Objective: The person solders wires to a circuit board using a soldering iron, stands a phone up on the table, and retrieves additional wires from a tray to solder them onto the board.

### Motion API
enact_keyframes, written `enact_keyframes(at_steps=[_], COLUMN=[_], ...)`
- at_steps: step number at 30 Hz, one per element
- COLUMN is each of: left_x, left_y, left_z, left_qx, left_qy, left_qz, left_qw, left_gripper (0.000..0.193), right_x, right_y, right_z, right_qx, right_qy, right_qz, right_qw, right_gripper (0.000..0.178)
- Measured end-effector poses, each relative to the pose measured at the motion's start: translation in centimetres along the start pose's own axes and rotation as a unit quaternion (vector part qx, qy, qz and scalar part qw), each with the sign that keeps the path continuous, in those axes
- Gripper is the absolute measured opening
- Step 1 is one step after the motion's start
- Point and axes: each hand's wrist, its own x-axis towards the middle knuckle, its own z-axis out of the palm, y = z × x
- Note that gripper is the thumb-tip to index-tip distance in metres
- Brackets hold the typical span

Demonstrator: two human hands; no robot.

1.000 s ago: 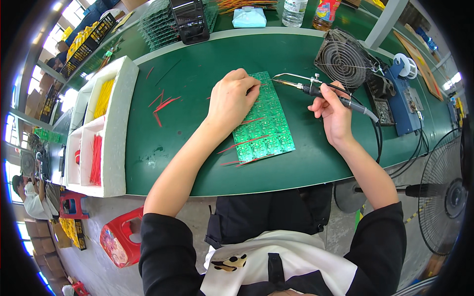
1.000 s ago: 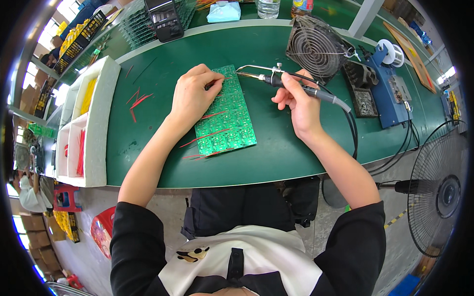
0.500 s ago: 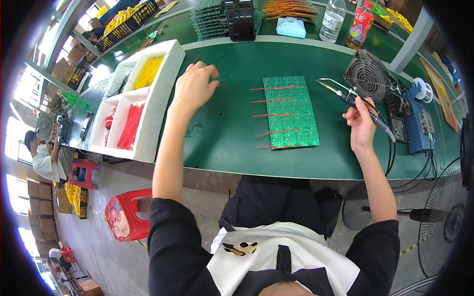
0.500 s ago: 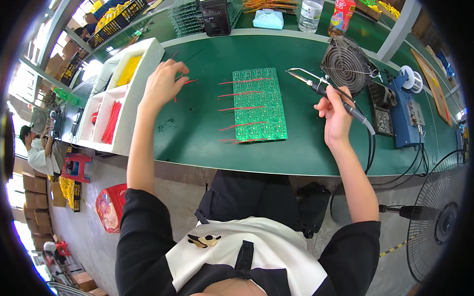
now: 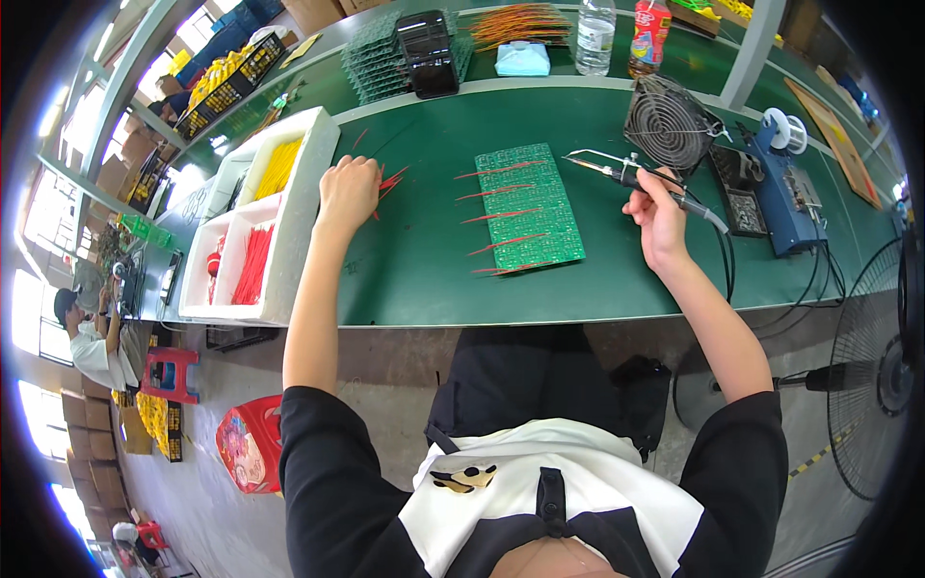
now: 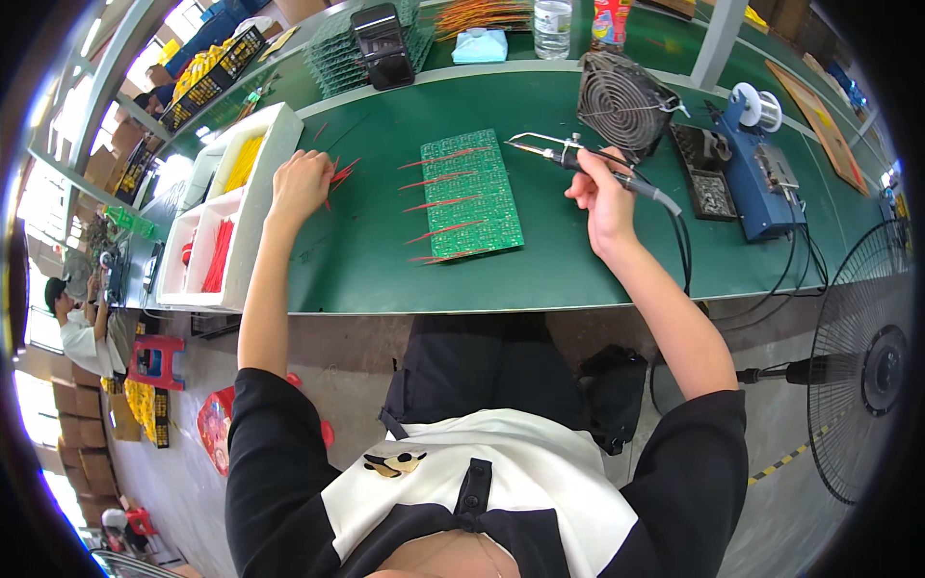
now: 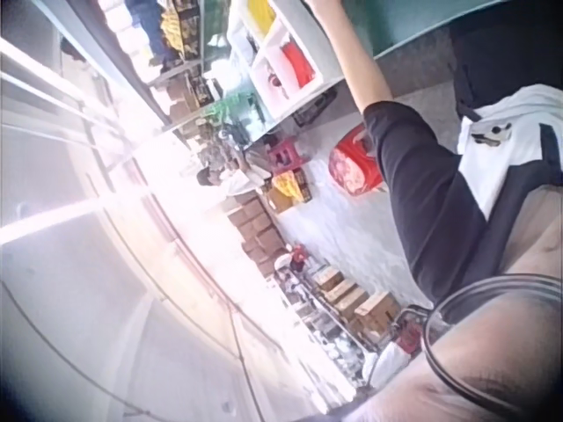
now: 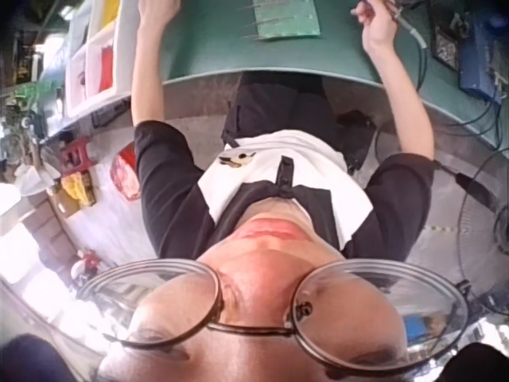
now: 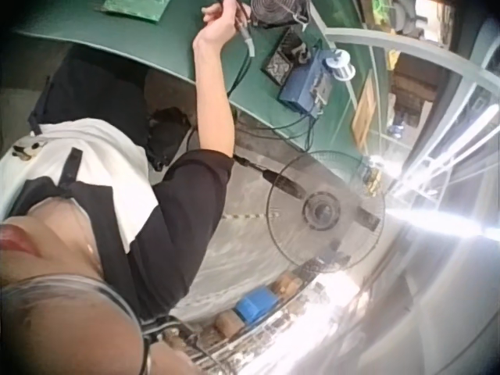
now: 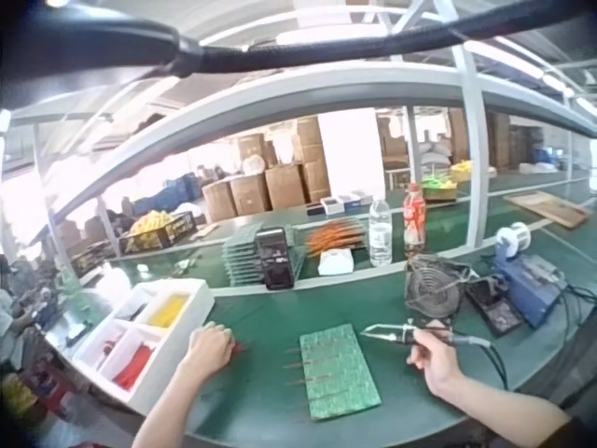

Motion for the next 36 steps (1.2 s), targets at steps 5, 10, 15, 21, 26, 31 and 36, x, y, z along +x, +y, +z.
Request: enact_keyframes(at_steps=[5,10,15,21,26,31,36], left_x=[-0.2,0.5,1.1,0.9,1.6,2.9,4.3], left_y=[0.9,1.0,0.6,1.1,6.3,11.4,12.6], left_z=[0.0,-0.1,0.1,-1.8,-6.0,-7.0,-5.2], left_qx=[-0.111,-0.082,-0.114,-0.133,-0.252,-0.38,-0.446], left_qy=[-0.008,-0.004,-0.041,0.038,0.022,0.012,0.031], left_qz=[-0.045,-0.027,-0.07,-0.046,-0.021,0.09,0.067], left_qw=[0.993,0.996,0.99,0.989,0.967,0.92,0.892], left_gripper=[0.009,0.004,0.004,0.004,0.009,0.009,0.013], right_x=[-0.3,-0.4,-0.3,-0.2,-0.2,-0.2,-0.7], right_y=[-0.4,-0.5,-0.5,-0.4,-0.6,-0.3,-0.7], right_z=[0.1,0.3,0.5,0.3,-0.1,0.1,-0.3], right_qx=[-0.038,-0.043,-0.048,-0.026,-0.026,-0.018,-0.02], right_qy=[0.012,0.013,0.018,0.015,0.029,0.004,0.014], right_qz=[0.009,0.012,0.01,0.001,-0.007,0.011,0.02], right_qw=[0.999,0.999,0.999,1.0,0.999,1.0,0.999], right_gripper=[0.021,0.02,0.021,0.021,0.021,0.015,0.017])
